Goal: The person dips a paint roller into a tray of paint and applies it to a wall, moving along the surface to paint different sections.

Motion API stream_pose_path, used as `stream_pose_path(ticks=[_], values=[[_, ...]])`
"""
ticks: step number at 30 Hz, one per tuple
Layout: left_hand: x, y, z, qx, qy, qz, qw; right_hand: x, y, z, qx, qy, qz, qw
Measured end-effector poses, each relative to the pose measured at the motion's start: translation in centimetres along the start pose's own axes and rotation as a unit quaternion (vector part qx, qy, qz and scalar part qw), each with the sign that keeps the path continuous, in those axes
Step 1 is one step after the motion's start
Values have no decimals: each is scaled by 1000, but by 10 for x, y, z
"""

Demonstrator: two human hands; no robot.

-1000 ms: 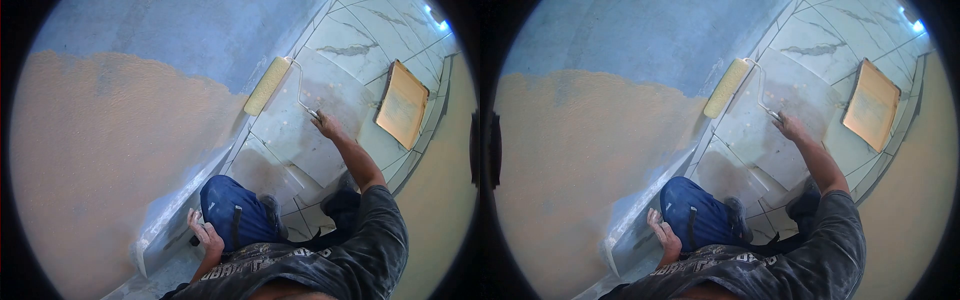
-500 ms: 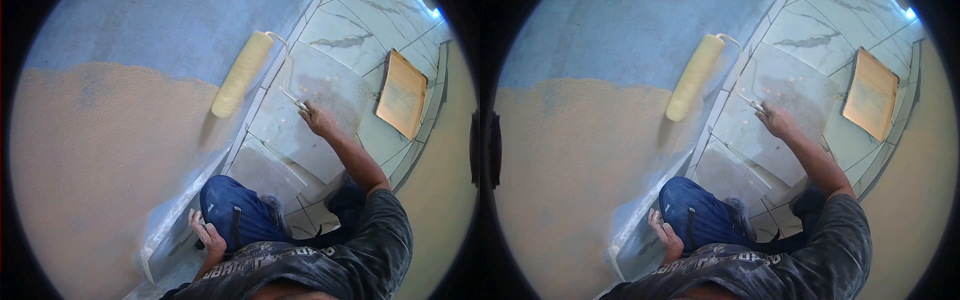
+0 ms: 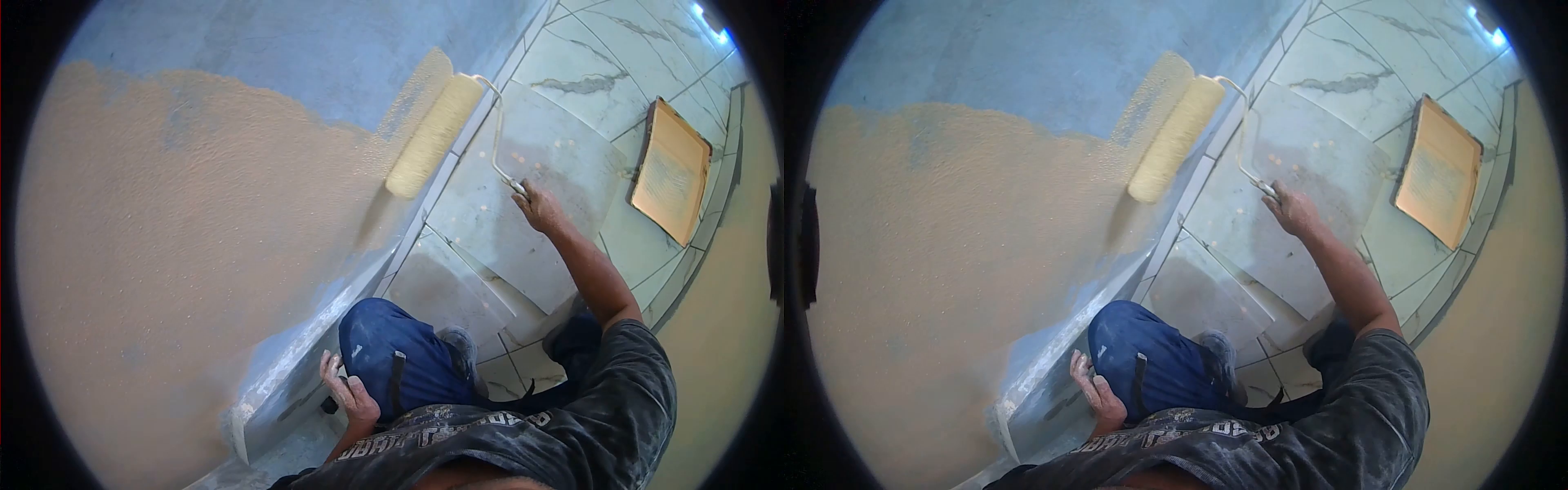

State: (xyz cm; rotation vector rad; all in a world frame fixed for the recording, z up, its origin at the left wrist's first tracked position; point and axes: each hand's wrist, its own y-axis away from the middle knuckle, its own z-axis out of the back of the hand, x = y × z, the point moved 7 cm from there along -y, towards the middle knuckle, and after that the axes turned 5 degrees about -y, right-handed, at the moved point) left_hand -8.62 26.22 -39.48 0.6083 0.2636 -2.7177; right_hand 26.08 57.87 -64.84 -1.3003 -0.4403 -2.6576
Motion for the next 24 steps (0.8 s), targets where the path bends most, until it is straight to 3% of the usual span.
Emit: stream_pose_path(ticks=[7,17,21,24], values=[[9,13,7,-26,18,4,999,11,2,-9,-4,-39,-21,999],[0,10,8,-48,54,0,997,168,-6,87,-67,-108,37,991],[-7,7,2,-67,75,5,995,216,-12,122,-98,-114,119,981],[-7,8,-4,-77,77,13,994,265,-6,165,-110,-126,129,977]])
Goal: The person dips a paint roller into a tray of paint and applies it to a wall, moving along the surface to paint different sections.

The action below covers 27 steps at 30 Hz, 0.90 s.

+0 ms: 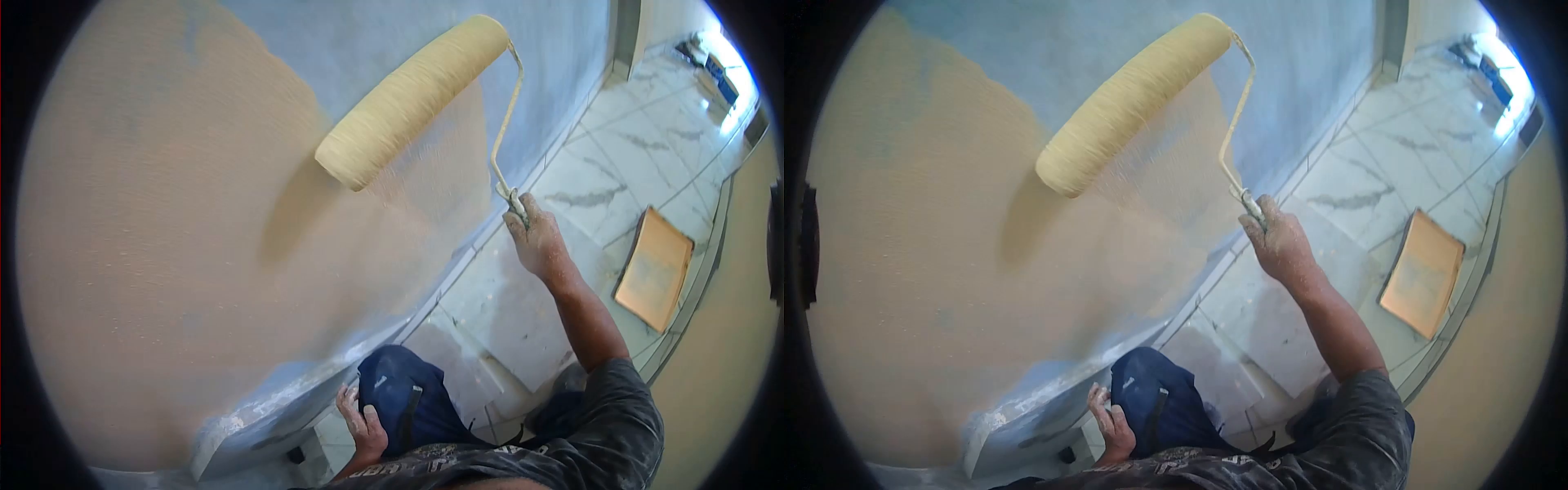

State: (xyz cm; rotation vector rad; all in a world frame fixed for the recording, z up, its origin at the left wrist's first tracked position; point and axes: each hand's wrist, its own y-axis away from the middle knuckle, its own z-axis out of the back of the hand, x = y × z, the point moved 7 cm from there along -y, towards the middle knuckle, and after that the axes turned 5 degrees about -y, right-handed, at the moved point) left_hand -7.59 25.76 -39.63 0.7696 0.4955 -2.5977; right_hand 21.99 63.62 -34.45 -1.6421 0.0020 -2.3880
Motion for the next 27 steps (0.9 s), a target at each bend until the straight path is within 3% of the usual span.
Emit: stream_pose_path(ticks=[6,9,10,14,18,21,27], values=[[-18,-12,-13,-42,25,34,998,111,-25,34,-49,9,100,994],[-34,-13,-10,-88,-50,-67,993,162,-26,50,-75,2,142,987],[-16,-3,-24,-25,-13,7,1000,177,-26,54,-74,2,143,987],[-69,-33,-8,-65,42,72,994,233,-41,65,-80,4,167,983],[-79,-56,-6,-177,82,-49,979,285,-57,82,-86,1,213,973],[-89,-71,-2,-220,77,-82,969,321,-77,92,-81,3,212,974],[-106,-71,-15,-195,148,-68,967,403,-107,121,-94,1,266,959]])
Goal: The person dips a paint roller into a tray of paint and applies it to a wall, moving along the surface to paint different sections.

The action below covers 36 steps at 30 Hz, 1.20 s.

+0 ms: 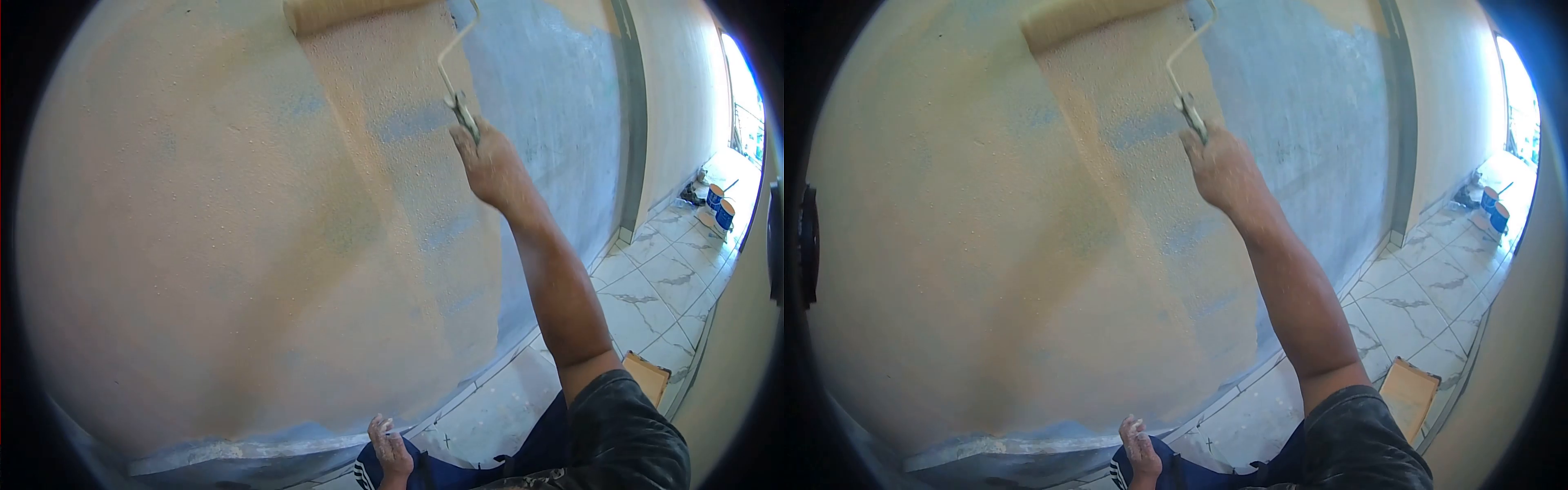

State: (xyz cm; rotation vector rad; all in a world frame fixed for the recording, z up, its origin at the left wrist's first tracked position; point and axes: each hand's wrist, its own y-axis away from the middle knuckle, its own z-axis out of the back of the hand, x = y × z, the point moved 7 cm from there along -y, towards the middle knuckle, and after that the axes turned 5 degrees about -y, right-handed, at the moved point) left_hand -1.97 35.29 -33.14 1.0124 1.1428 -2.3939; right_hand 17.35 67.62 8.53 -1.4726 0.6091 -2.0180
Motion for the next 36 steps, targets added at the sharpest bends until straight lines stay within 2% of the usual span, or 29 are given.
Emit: stream_pose_path(ticks=[2,5,8,11,13,15,17,18,23,24,26,28,33,36], values=[[-6,8,-8,-5,7,-2,1000,16,-24,6,-25,17,59,998],[-13,20,-21,1,1,-7,1000,30,-46,12,-65,33,93,993],[-21,30,-28,21,-4,-12,1000,23,-42,21,-9,32,55,998],[-39,31,-30,27,-10,-22,999,-7,-12,20,-2,14,83,996],[-42,33,-36,23,-24,-32,999,-37,21,14,3,17,44,999],[-26,43,-46,34,48,0,998,-64,57,5,37,32,-15,999],[-39,43,-52,43,94,12,995,-85,88,-4,59,-1,-18,998],[-45,43,-57,52,142,30,988,-90,103,-8,58,-5,-13,998],[-68,46,-83,83,183,79,976,-94,120,-8,46,-20,-63,997],[-68,49,-90,101,196,99,970,-90,114,-7,47,-22,-65,997],[-68,54,-101,104,198,78,972,-64,82,3,-2,-11,13,1000],[-66,65,-107,102,201,60,972,-35,43,13,41,-19,-15,999],[-52,81,-118,125,180,112,969,37,-50,35,-7,-25,53,998],[-47,84,-123,121,199,123,965,56,-69,46,-10,-28,64,998]])
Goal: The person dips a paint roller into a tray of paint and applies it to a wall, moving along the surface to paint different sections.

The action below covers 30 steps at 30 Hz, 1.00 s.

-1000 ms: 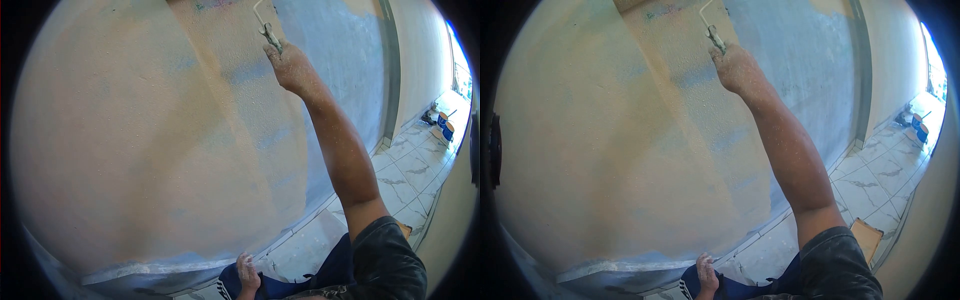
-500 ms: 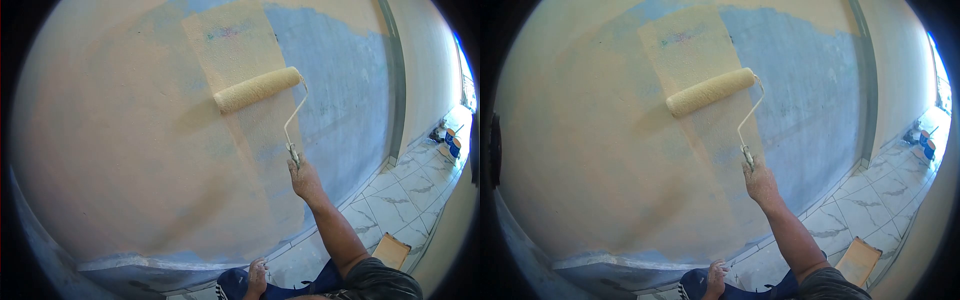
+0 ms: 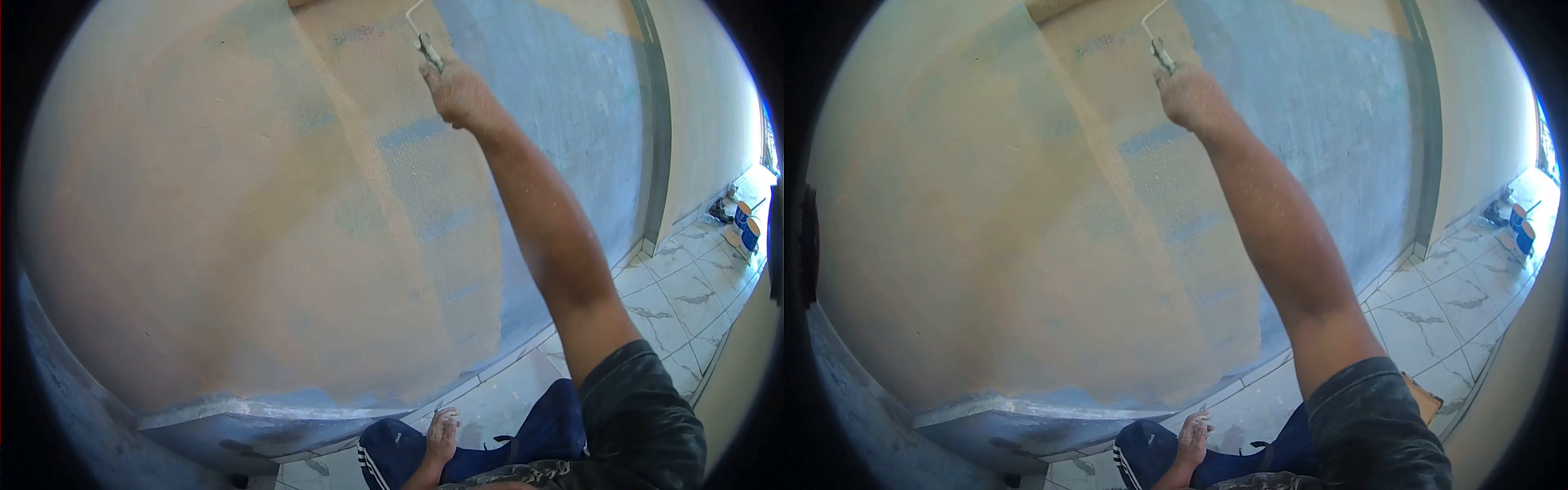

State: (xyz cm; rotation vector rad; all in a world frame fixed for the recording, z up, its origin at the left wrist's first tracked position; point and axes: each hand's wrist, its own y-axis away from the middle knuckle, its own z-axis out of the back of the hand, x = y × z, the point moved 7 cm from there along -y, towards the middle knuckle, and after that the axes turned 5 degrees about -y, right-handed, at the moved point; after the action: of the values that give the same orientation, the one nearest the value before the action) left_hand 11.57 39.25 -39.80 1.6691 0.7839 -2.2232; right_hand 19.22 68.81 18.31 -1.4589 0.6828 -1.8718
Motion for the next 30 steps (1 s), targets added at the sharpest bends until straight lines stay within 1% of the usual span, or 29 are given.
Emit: stream_pose_path(ticks=[2,4,6,8,10,12,13,15,16,18,19,23,25,27,30], values=[[0,3,0,-3,-9,-10,1000,4,2,7,-5,-8,-3,1000],[-3,1,-1,-5,-16,-28,999,-5,8,9,62,8,-24,998],[-4,3,-3,7,-21,1,1000,-29,11,4,23,44,33,998],[-7,6,-2,14,-35,8,999,-48,34,0,14,36,33,999],[-7,3,-7,22,-48,19,998,-83,69,-11,18,39,-16,999],[-9,5,-8,28,-53,3,998,-95,99,-13,43,34,-62,997],[-9,5,-8,31,-55,5,998,-99,113,-14,42,34,-67,996],[-10,7,-8,35,-65,6,997,-112,140,-19,46,28,-115,992],[-9,8,-8,39,-67,14,997,-119,152,-22,48,28,-124,991],[-12,8,-7,36,-90,-15,995,-129,171,-27,26,25,-96,995],[-14,9,-7,28,-79,-33,996,-135,180,-30,32,26,-107,993],[-12,13,-1,44,-66,17,997,-160,225,-39,46,4,-148,988],[-19,16,3,40,-93,1,995,-173,246,-43,52,5,-168,984],[-14,19,5,42,-84,5,996,-186,270,-48,77,18,-184,980],[-12,23,7,46,-73,5,996,-200,301,-52,87,25,-191,977]])
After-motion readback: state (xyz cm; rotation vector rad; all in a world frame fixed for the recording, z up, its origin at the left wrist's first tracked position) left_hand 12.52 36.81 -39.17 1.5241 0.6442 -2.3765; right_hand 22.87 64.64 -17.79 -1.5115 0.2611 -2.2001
